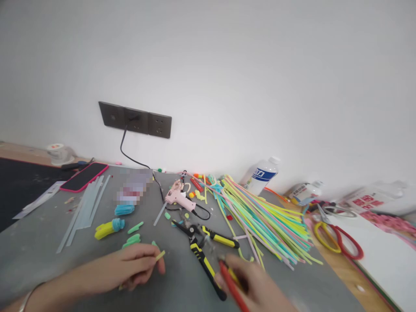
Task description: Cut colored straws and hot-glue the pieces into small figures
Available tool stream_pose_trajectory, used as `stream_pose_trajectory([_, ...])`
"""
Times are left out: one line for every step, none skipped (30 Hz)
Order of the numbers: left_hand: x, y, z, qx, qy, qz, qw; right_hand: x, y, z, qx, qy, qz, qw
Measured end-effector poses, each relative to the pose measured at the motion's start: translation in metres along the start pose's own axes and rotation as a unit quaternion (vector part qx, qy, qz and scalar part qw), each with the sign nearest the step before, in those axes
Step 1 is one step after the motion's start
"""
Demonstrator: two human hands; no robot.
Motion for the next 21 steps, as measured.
stream_pose_trajectory([0.001,-0.003,0.004,0.008,0.020,0.005,1.000,-0.005,-0.009,0.008,0.019,0.007,0.028,0.999])
stream_pose_trajectory([0.002,-0.006,0.008,0.009,0.034,0.008,0.999,-0.012,-0.018,0.016,0.046,0.016,0.064,0.997])
stream_pose_trajectory([0.002,-0.009,0.012,0.013,0.043,0.012,0.999,-0.019,-0.026,0.025,0.080,0.031,0.100,0.991])
stream_pose_trajectory([0.000,-0.011,0.015,0.013,0.050,0.020,0.998,-0.027,-0.033,0.034,0.121,0.057,0.130,0.982])
stream_pose_trajectory([-0.002,-0.013,0.018,0.009,0.059,0.030,0.998,-0.035,-0.038,0.043,0.170,0.090,0.150,0.970])
stream_pose_trajectory([-0.005,-0.015,0.021,0.009,0.065,0.040,0.997,-0.043,-0.041,0.049,0.219,0.115,0.152,0.957])
stream_pose_trajectory([-0.008,-0.016,0.023,0.013,0.072,0.054,0.996,-0.051,-0.042,0.054,0.254,0.129,0.144,0.948])
stream_pose_trajectory([-0.012,-0.017,0.026,0.019,0.082,0.061,0.995,-0.059,-0.042,0.058,0.275,0.137,0.138,0.942])
stream_pose_trajectory([-0.016,-0.018,0.028,0.026,0.091,0.065,0.993,-0.068,-0.042,0.060,0.283,0.136,0.137,0.939])
stream_pose_trajectory([-0.021,-0.020,0.030,0.028,0.100,0.067,0.992,-0.075,-0.040,0.061,0.283,0.123,0.139,0.941])
stream_pose_trajectory([-0.026,-0.021,0.032,0.024,0.109,0.074,0.991,-0.083,-0.037,0.061,0.281,0.103,0.142,0.944])
stream_pose_trajectory([-0.031,-0.023,0.033,0.019,0.118,0.078,0.990,-0.089,-0.035,0.060,0.283,0.086,0.147,0.944])
stream_pose_trajectory([-0.036,-0.024,0.034,0.015,0.134,0.084,0.987,-0.095,-0.033,0.059,0.290,0.076,0.150,0.942])
stream_pose_trajectory([-0.040,-0.026,0.035,0.010,0.150,0.087,0.985,-0.099,-0.032,0.056,0.300,0.071,0.155,0.939])
stream_pose_trajectory([-0.043,-0.028,0.036,0.008,0.162,0.096,0.982,-0.102,-0.032,0.052,0.306,0.071,0.166,0.935])
stream_pose_trajectory([-0.046,-0.029,0.036,0.007,0.169,0.103,0.980,-0.103,-0.032,0.046,0.302,0.072,0.185,0.933])
stream_pose_trajectory([-0.049,-0.030,0.036,0.005,0.174,0.107,0.979,-0.103,-0.034,0.036,0.283,0.066,0.210,0.934])
stream_pose_trajectory([-0.050,-0.030,0.035,0.003,0.176,0.109,0.978,-0.102,-0.036,0.024,0.245,0.053,0.241,0.938])
stream_pose_trajectory([-0.051,-0.029,0.035,0.000,0.178,0.108,0.978,-0.100,-0.037,0.008,0.190,0.021,0.265,0.945])
stream_pose_trajectory([-0.052,-0.028,0.034,-0.006,0.180,0.105,0.978,-0.098,-0.036,-0.009,0.120,-0.025,0.268,0.956])
stream_pose_trajectory([-0.052,-0.026,0.033,-0.013,0.183,0.104,0.978,-0.097,-0.033,-0.028,0.042,-0.084,0.243,0.965])
Point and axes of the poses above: each hand's wrist, its own x-axis away from the middle knuckle, its own y-axis out of the palm, z = x × y, the point moved 3 cm from there along -x, towards the middle knuckle, and after that the axes turned 9 degrees about x, right-handed, at the moved point
